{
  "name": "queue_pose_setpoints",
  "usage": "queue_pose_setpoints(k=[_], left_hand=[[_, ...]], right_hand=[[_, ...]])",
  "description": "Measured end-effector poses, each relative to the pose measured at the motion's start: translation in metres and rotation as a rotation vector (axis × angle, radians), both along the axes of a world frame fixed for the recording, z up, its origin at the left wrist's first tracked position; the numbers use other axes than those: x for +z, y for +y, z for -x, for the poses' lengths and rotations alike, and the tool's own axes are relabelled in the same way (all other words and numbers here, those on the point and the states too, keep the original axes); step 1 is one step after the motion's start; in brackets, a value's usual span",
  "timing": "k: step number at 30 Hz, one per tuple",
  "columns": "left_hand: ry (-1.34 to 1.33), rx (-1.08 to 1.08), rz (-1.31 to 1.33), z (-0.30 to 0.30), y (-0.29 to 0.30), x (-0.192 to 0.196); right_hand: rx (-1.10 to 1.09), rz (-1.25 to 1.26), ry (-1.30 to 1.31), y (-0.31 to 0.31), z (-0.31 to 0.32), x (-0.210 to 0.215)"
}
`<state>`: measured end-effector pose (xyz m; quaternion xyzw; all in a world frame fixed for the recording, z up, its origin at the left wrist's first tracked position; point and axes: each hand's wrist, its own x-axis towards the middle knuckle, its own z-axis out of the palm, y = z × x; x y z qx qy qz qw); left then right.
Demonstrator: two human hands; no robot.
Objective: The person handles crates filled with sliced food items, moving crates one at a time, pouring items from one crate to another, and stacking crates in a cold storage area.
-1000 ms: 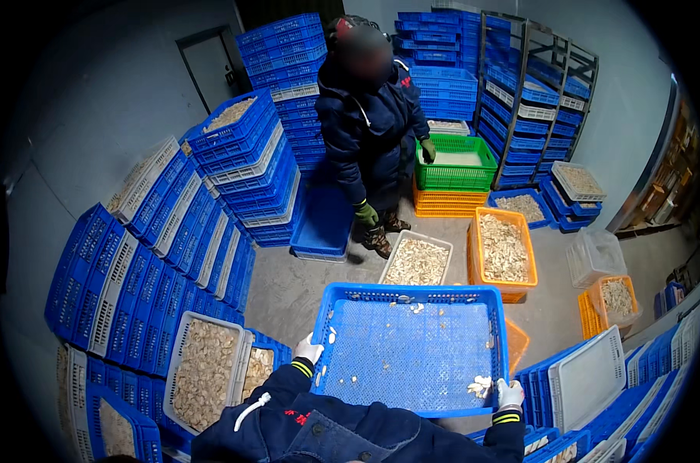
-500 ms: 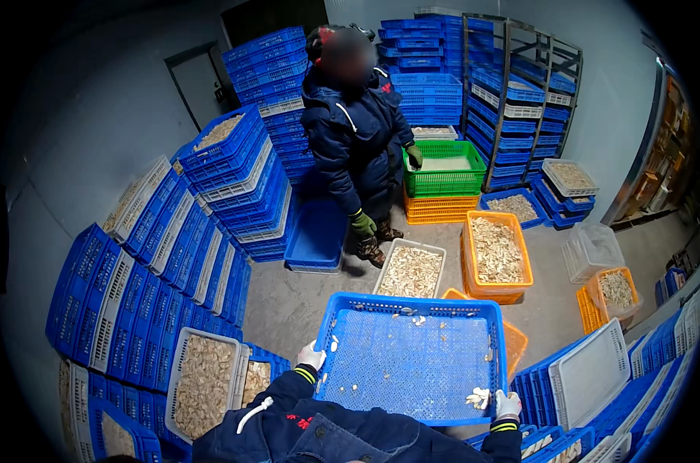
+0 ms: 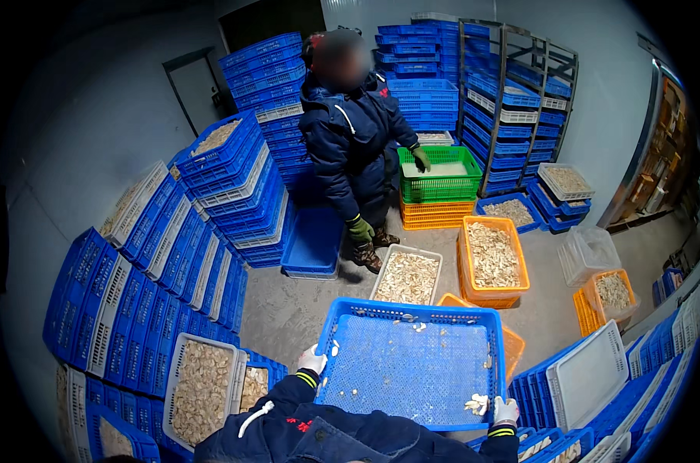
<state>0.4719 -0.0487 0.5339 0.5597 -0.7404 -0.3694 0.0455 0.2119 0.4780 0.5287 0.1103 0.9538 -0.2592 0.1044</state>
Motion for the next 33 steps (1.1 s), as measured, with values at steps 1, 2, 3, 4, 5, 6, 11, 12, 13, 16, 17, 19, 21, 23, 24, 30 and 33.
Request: queue_pose_setpoints(k=[1,2,3,4,5,6,11,12,13,16,17,19,21,23,24,30,33], left_hand=[[-0.039,0.005,0.014,-0.009,-0.004,-0.001],[-0.050,-0.008,0.018,-0.004,-0.003,-0.003],[-0.107,-0.004,0.042,0.000,-0.003,-0.005],[-0.088,-0.008,0.048,0.001,-0.003,-0.006],[-0.080,-0.007,0.053,-0.001,-0.004,-0.006],[-0.073,-0.005,0.060,-0.002,-0.006,-0.004],[0.046,-0.024,0.047,0.011,0.002,0.008],[0.071,-0.025,0.027,0.013,0.005,0.012],[0.084,-0.016,0.015,0.009,0.003,0.015],[0.009,-0.017,0.035,0.001,-0.006,0.009],[0.031,-0.009,-0.003,0.003,-0.005,0.008],[0.042,-0.032,0.005,0.005,-0.006,0.007],[-0.026,-0.029,0.026,0.006,-0.010,0.001],[-0.002,-0.009,0.017,0.009,-0.010,-0.003],[0.011,0.001,0.012,0.011,-0.010,-0.006],[0.051,0.013,0.050,0.004,-0.013,-0.017],[0.073,0.004,0.008,0.008,-0.009,-0.008]], right_hand=[[-0.007,0.075,-0.012,-0.023,-0.015,0.026],[-0.002,0.005,0.043,-0.018,-0.014,0.024],[-0.011,0.016,0.054,-0.015,-0.014,0.023],[-0.020,0.029,0.065,-0.012,-0.013,0.021],[-0.047,0.086,0.003,-0.023,-0.020,0.042],[-0.003,0.037,0.024,-0.019,-0.018,0.027],[-0.056,0.018,0.009,0.005,-0.006,0.000],[-0.077,0.001,0.016,0.008,-0.004,-0.003],[-0.027,-0.004,0.000,0.004,-0.007,-0.002],[0.011,0.018,0.008,-0.017,-0.017,0.016],[0.014,-0.007,0.032,-0.016,-0.016,0.017],[0.025,-0.017,0.035,-0.012,-0.013,0.012],[0.024,-0.050,0.025,-0.013,-0.013,0.011],[0.003,-0.066,-0.015,-0.009,-0.007,0.005],[-0.008,-0.075,-0.033,-0.005,-0.004,0.002],[0.014,0.007,-0.013,-0.004,-0.003,-0.009],[0.141,-0.066,0.052,0.009,-0.001,-0.019]])
